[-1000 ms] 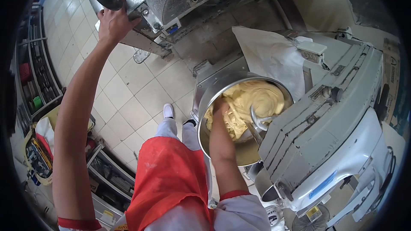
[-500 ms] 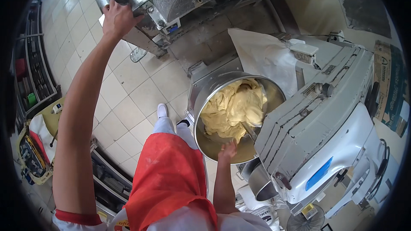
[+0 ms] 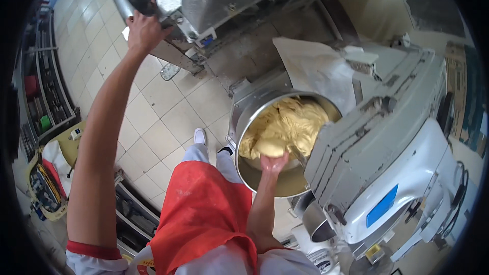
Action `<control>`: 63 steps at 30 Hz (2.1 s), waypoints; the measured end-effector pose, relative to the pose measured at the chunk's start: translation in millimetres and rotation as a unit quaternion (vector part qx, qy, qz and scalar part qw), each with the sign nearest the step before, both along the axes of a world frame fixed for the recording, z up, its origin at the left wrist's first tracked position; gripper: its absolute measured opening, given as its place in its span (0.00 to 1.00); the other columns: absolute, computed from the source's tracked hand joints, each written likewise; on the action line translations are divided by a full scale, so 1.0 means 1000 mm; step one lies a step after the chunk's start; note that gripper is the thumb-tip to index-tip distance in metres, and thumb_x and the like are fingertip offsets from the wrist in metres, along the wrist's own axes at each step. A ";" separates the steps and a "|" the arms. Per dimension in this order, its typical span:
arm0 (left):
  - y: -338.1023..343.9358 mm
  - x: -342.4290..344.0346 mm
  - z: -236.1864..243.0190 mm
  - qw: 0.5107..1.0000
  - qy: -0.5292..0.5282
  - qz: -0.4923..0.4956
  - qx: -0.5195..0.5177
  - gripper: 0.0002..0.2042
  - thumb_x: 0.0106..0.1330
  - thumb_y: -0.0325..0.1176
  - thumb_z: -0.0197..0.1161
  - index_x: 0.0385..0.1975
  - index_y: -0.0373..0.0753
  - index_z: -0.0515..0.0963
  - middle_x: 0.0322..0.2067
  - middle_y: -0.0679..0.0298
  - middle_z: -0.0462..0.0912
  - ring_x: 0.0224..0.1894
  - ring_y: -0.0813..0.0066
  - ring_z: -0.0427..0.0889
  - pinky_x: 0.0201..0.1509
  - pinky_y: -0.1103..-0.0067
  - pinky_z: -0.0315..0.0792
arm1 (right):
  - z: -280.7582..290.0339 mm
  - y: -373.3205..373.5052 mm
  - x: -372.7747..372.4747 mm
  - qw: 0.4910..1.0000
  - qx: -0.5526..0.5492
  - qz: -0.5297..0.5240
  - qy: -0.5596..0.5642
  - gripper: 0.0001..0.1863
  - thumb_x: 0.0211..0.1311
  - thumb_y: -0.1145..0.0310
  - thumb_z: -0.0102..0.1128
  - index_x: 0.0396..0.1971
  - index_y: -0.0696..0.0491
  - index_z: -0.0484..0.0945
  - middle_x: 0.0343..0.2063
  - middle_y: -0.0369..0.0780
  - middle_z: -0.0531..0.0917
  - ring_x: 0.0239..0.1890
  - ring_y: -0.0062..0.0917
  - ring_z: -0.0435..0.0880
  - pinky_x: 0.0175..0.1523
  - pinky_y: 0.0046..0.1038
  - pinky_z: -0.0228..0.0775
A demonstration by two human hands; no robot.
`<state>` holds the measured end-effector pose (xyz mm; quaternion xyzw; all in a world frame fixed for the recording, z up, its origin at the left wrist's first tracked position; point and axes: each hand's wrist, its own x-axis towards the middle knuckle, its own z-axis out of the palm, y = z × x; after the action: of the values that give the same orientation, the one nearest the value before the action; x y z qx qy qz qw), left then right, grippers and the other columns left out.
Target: The person adds liquid from a measuring cup into a large commercial mixer bowl and uses a blue scraper to incorporate dough from the sides while the mixer arm rotates.
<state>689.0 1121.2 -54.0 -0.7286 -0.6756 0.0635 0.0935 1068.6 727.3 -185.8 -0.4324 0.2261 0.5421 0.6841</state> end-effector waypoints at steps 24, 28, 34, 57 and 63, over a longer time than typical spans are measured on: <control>-0.002 0.002 0.017 0.998 -0.045 0.026 -0.035 0.45 0.48 0.51 0.71 0.64 0.37 0.56 0.59 0.48 0.67 0.63 0.51 0.63 0.59 0.53 0.58 | -0.053 -0.058 -0.045 0.664 -0.338 0.542 -0.388 0.34 0.59 0.50 0.53 0.55 0.66 0.68 0.56 0.59 0.70 0.56 0.50 0.71 0.59 0.42 0.61; -0.002 0.007 0.006 0.998 -0.045 0.028 -0.043 0.44 0.48 0.50 0.71 0.63 0.39 0.56 0.56 0.49 0.69 0.61 0.51 0.65 0.58 0.53 0.59 | -0.039 -0.079 -0.039 0.689 -0.321 0.500 -0.416 0.38 0.57 0.55 0.59 0.61 0.64 0.60 0.60 0.55 0.67 0.61 0.44 0.67 0.63 0.35 0.59; 0.006 0.011 0.000 0.996 -0.078 -0.017 0.045 0.45 0.47 0.50 0.72 0.63 0.40 0.56 0.55 0.47 0.71 0.59 0.50 0.69 0.57 0.54 0.60 | -0.116 -0.011 -0.021 0.402 -0.327 0.778 -0.354 0.33 0.50 0.48 0.62 0.50 0.59 0.77 0.50 0.54 0.78 0.54 0.44 0.77 0.58 0.37 0.68; 0.009 0.020 0.012 0.998 -0.042 0.019 -0.046 0.47 0.50 0.52 0.69 0.66 0.34 0.54 0.61 0.46 0.65 0.60 0.50 0.67 0.63 0.57 0.55 | -0.087 -0.087 0.067 0.966 -0.242 0.091 0.026 0.37 0.53 0.41 0.45 0.64 0.41 0.63 0.63 0.38 0.67 0.64 0.40 0.64 0.63 0.57 0.51; 0.000 -0.002 0.011 1.000 -0.025 -0.006 -0.007 0.27 0.53 0.54 0.65 0.43 0.36 0.80 0.45 0.53 0.75 0.53 0.56 0.66 0.56 0.59 0.60 | -0.029 -0.021 -0.005 0.978 -0.162 0.128 -0.027 0.30 0.60 0.44 0.47 0.58 0.46 0.68 0.55 0.39 0.74 0.57 0.37 0.71 0.59 0.54 0.58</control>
<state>687.3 1121.2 -43.5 -0.7348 -0.6727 0.0493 0.0719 1063.6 706.0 -215.2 -0.5769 0.2351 0.5699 0.5358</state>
